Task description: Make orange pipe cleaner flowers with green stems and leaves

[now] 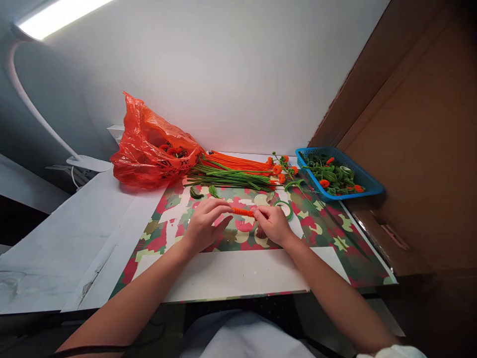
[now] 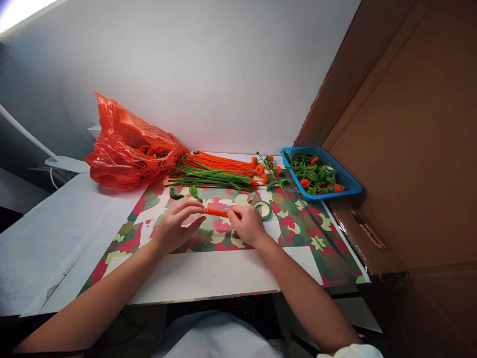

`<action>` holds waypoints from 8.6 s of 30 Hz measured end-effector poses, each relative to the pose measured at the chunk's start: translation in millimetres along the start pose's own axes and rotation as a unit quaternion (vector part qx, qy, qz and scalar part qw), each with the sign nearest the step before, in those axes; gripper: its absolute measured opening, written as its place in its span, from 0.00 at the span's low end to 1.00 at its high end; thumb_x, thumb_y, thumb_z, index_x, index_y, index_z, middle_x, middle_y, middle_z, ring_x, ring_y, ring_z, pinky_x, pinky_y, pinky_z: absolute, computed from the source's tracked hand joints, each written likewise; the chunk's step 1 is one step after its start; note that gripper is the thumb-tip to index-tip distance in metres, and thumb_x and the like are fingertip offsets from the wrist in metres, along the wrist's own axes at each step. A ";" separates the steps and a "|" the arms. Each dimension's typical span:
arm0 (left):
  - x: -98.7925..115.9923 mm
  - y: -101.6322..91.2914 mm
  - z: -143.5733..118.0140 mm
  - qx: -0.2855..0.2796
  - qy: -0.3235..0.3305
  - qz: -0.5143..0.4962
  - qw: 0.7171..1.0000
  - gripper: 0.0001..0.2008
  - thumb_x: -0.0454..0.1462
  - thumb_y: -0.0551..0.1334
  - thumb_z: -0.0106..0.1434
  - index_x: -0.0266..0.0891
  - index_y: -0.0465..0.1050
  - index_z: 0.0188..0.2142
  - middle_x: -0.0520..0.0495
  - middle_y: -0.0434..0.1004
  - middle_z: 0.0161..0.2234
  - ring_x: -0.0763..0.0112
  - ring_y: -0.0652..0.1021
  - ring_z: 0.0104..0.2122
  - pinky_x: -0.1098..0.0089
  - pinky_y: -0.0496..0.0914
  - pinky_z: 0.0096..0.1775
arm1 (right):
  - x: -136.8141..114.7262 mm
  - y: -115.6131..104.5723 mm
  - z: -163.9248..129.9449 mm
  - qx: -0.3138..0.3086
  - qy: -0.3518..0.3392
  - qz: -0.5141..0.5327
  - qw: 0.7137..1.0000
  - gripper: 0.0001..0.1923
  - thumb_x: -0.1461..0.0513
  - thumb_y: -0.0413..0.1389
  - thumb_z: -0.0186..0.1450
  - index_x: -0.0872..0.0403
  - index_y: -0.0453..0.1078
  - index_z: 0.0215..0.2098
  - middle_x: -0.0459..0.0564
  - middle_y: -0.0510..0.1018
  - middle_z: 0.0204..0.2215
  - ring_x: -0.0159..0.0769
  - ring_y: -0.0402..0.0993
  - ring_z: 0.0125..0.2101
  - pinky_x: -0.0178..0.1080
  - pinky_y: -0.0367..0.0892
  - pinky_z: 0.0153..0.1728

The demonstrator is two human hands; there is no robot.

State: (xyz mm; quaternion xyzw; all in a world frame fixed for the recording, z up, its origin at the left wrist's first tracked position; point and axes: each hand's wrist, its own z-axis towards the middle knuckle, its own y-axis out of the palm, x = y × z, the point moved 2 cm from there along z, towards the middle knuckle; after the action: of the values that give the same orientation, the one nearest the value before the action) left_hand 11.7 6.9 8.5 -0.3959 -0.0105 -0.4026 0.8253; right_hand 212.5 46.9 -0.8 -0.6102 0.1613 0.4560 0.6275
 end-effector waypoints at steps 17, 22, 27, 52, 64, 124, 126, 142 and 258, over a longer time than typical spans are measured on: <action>-5.3 2.0 -1.2 -0.039 -0.008 0.055 0.998 0.09 0.37 0.55 0.69 0.41 0.74 0.38 0.47 0.81 0.36 0.67 0.79 0.37 0.66 0.67 0.41 | 1.9 2.9 -0.7 -0.042 0.015 -0.026 0.999 0.23 0.56 0.46 0.68 0.53 0.56 0.16 0.43 0.63 0.10 0.29 0.59 0.15 0.35 0.48 0.21; -6.2 3.3 -1.9 -0.052 -0.017 0.056 0.997 0.08 0.38 0.57 0.68 0.41 0.73 0.36 0.48 0.81 0.34 0.67 0.78 0.36 0.67 0.66 0.38 | 3.0 3.9 -0.5 -0.053 0.019 -0.033 0.998 0.23 0.55 0.46 0.67 0.53 0.56 0.16 0.42 0.62 0.10 0.29 0.60 0.15 0.35 0.47 0.20; -7.3 3.4 -3.3 -0.039 -0.033 0.047 0.998 0.06 0.38 0.59 0.66 0.40 0.73 0.35 0.48 0.80 0.33 0.68 0.78 0.35 0.68 0.67 0.37 | 2.8 4.3 -0.3 -0.055 0.019 -0.032 0.998 0.23 0.55 0.46 0.67 0.53 0.55 0.16 0.42 0.61 0.10 0.30 0.61 0.15 0.35 0.46 0.21; -3.6 -0.4 -1.0 -0.033 -0.066 0.030 0.997 0.06 0.38 0.60 0.64 0.40 0.74 0.33 0.48 0.80 0.31 0.66 0.78 0.32 0.66 0.68 0.37 | 3.5 4.4 0.7 -0.055 0.011 -0.017 0.998 0.22 0.54 0.45 0.67 0.53 0.53 0.16 0.42 0.61 0.11 0.29 0.57 0.16 0.35 0.45 0.21; -6.3 -1.1 4.0 -0.094 -0.420 -0.303 0.850 0.13 0.46 0.64 0.56 0.38 0.75 0.31 0.57 0.62 0.17 0.80 0.59 0.15 0.76 0.52 0.17 | 3.5 3.9 -0.2 -0.027 -0.013 -0.027 0.999 0.20 0.55 0.47 0.66 0.53 0.56 0.18 0.41 0.59 0.13 0.29 0.55 0.18 0.35 0.47 0.22; -12.1 -2.1 2.6 -0.030 -0.452 -0.327 0.829 0.19 0.51 0.67 0.51 0.36 0.74 0.31 0.48 0.76 0.26 0.77 0.68 0.19 0.75 0.61 0.20 | 10.9 0.3 6.3 -0.011 0.138 0.329 0.934 0.22 0.48 0.68 0.44 0.54 0.68 0.24 0.48 0.77 0.20 0.37 0.77 0.22 0.37 0.73 0.26; -12.1 -3.1 3.5 -0.042 -0.449 -0.322 0.832 0.19 0.52 0.67 0.51 0.36 0.74 0.29 0.48 0.76 0.25 0.76 0.69 0.19 0.76 0.61 0.19 | 11.8 -0.6 5.9 0.000 0.127 0.326 0.937 0.21 0.50 0.69 0.44 0.55 0.69 0.24 0.49 0.78 0.22 0.38 0.78 0.23 0.38 0.74 0.26; -25.6 -3.8 -1.6 -0.115 -0.462 -0.376 0.795 0.20 0.52 0.67 0.51 0.36 0.74 0.26 0.49 0.74 0.22 0.78 0.67 0.18 0.77 0.61 0.20 | 7.0 -5.6 -0.7 0.077 -0.089 0.138 0.983 0.07 0.57 0.63 0.58 0.52 0.75 0.28 0.50 0.81 0.27 0.39 0.77 0.29 0.41 0.73 0.34; 5.2 15.5 -12.6 -0.228 -0.069 -0.037 0.970 0.12 0.40 0.50 0.71 0.40 0.69 0.36 0.49 0.76 0.29 0.70 0.74 0.27 0.71 0.64 0.29 | -4.6 16.5 -9.4 -0.126 -0.191 -0.127 0.965 0.09 0.64 0.48 0.69 0.53 0.69 0.34 0.48 0.80 0.32 0.35 0.70 0.32 0.39 0.51 0.39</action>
State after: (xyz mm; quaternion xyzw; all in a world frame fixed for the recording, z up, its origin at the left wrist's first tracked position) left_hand 21.9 0.8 -8.4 -0.5998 0.0101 -0.3967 0.6948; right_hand 200.6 34.0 -9.4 -0.6011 -0.0991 0.4973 0.6177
